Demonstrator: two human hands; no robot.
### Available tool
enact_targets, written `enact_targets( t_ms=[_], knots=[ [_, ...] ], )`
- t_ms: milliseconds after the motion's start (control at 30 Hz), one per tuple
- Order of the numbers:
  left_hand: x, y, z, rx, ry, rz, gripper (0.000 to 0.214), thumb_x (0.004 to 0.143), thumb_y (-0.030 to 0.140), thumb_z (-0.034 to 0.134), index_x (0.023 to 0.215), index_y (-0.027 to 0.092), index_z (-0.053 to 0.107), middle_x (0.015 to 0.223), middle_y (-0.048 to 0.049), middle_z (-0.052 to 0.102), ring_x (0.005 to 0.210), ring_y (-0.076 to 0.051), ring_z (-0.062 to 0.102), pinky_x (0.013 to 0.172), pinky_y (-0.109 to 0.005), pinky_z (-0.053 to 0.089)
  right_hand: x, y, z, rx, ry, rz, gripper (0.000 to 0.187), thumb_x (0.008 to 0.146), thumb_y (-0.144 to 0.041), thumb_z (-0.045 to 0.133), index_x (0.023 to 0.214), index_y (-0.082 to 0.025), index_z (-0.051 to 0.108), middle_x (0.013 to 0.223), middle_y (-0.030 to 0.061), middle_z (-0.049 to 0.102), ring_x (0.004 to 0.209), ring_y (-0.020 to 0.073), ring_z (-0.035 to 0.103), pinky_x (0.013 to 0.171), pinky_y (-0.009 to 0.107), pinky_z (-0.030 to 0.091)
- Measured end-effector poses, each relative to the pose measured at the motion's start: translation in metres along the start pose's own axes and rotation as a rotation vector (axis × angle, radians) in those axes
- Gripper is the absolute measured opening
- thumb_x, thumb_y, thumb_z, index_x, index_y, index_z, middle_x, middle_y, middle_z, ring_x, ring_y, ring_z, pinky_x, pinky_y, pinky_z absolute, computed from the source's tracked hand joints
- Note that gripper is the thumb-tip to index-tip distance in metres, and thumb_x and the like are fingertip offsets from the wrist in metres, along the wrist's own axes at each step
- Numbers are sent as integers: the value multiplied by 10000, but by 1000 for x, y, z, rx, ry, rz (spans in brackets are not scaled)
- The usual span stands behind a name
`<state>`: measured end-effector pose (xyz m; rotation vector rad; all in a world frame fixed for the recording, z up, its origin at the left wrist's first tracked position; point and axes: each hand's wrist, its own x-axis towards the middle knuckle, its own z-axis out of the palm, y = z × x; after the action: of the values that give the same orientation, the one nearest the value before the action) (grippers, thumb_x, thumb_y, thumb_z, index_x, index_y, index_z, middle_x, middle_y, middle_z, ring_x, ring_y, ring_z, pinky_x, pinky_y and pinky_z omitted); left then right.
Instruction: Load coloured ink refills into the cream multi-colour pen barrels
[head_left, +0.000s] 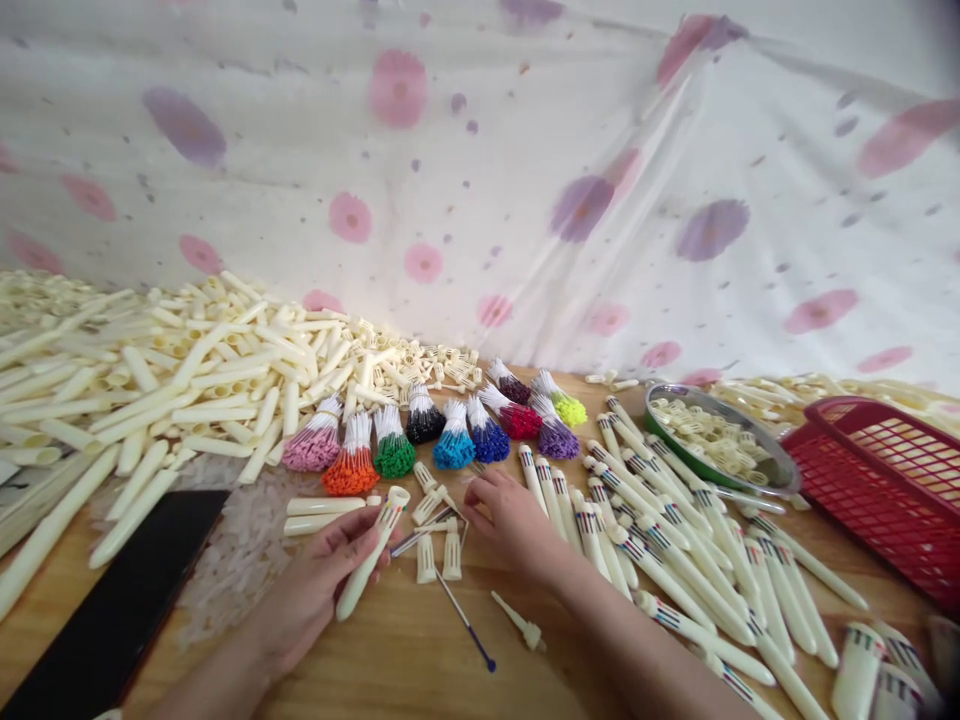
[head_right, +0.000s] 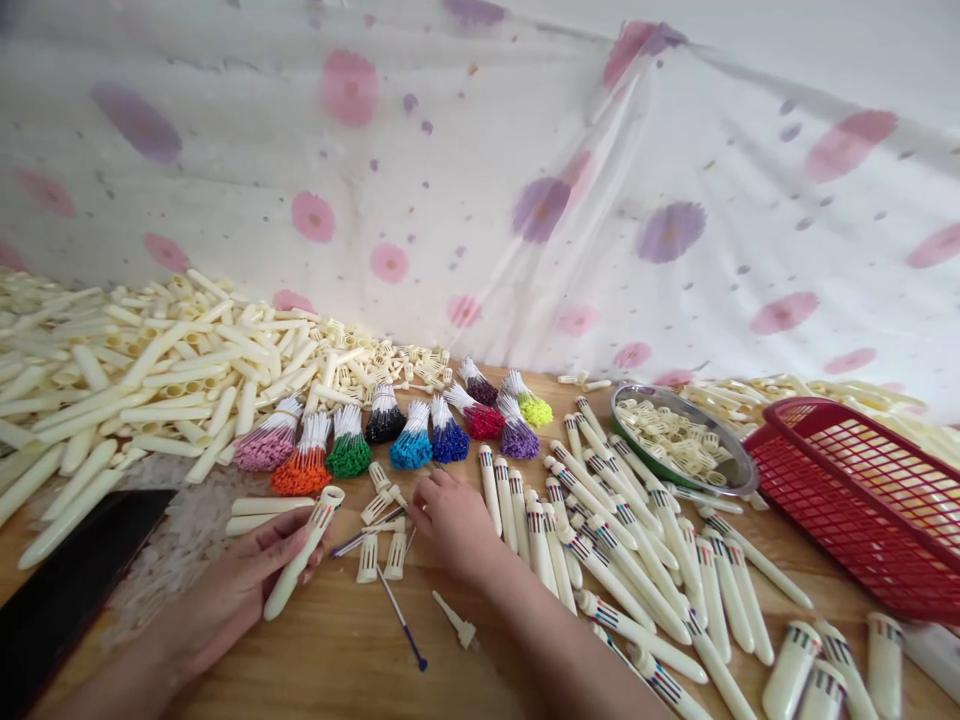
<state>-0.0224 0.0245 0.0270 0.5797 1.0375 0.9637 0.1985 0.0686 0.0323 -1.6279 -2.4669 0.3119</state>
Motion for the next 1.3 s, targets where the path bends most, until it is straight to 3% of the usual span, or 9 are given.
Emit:
enact_targets(
  t_ms=[233, 300, 400, 633, 733, 833, 933, 1067, 1300],
  knots=[
    [3, 8, -4, -31, 72, 7, 336, 546, 327, 829, 825, 184, 710, 774, 11, 681, 629, -75, 584, 577, -154, 491, 10, 2, 0, -61, -30, 71, 343, 941, -280, 350, 748, -160, 607, 802, 80, 647, 773, 191, 599, 638, 270, 387],
    [4, 6, -4, -3, 93, 12, 338, 556, 358, 818, 822, 177, 715, 757, 3, 688, 604, -73, 573, 539, -145, 477, 13, -1, 3, -61, -37, 40, 280, 931, -286, 375, 820, -161, 599, 837, 74, 646, 788, 188, 598, 642, 265, 392],
    [3, 4, -1, 50, 100, 11, 337, 575, 398, 795, 810, 168, 719, 739, -17, 708, 562, -74, 553, 483, -141, 445, 19, -7, 9, -52, -51, -53, 154, 865, -223, 485, 986, -168, 563, 918, 66, 634, 854, 189, 588, 705, 264, 405],
    [5, -5, -1, 246, 14, 80, 363, 621, 448, 745, 891, 207, 716, 733, -25, 728, 577, -113, 576, 497, -177, 443, 25, -7, -2, -10, -39, -104, 263, 781, -50, 491, 1014, -139, 574, 890, 95, 630, 798, 201, 602, 690, 293, 443],
    [9, -12, -6, 334, -78, 190, 313, 601, 388, 775, 864, 224, 728, 691, -3, 717, 596, -128, 587, 527, -188, 457, 9, -6, -16, 323, 115, -108, 173, 855, -167, 499, 1023, -187, 535, 835, 24, 625, 686, 123, 597, 628, 228, 471],
    [11, -18, -8, 319, -168, 285, 232, 613, 302, 782, 837, 263, 736, 783, 9, 729, 733, -152, 633, 661, -206, 490, -19, -14, -20, 737, 423, -125, 138, 850, -235, 551, 976, -194, 510, 761, 4, 621, 631, 109, 601, 569, 210, 498],
    [9, -19, -10, 304, -228, 410, 222, 613, 221, 784, 818, 293, 741, 777, 26, 718, 768, -149, 641, 712, -202, 490, -44, -27, -19, 695, 644, -291, 241, 821, -161, 582, 1042, -206, 499, 856, 47, 649, 742, 147, 631, 641, 258, 527],
    [9, -18, -10, 344, -292, 549, 273, 593, 157, 790, 825, 296, 746, 788, 21, 696, 754, -138, 632, 681, -179, 492, -54, -36, -20, 553, 683, -508, 339, 810, -103, 572, 1123, -175, 465, 876, 92, 665, 794, 172, 634, 666, 285, 539],
    [8, -19, -9, 389, -312, 577, 308, 611, 112, 772, 848, 306, 739, 815, 20, 690, 783, -140, 632, 715, -193, 495, -45, -37, -17, 493, 698, -575, 317, 795, -87, 578, 1092, -146, 484, 859, 86, 663, 762, 155, 619, 668, 277, 529]
  ],
)
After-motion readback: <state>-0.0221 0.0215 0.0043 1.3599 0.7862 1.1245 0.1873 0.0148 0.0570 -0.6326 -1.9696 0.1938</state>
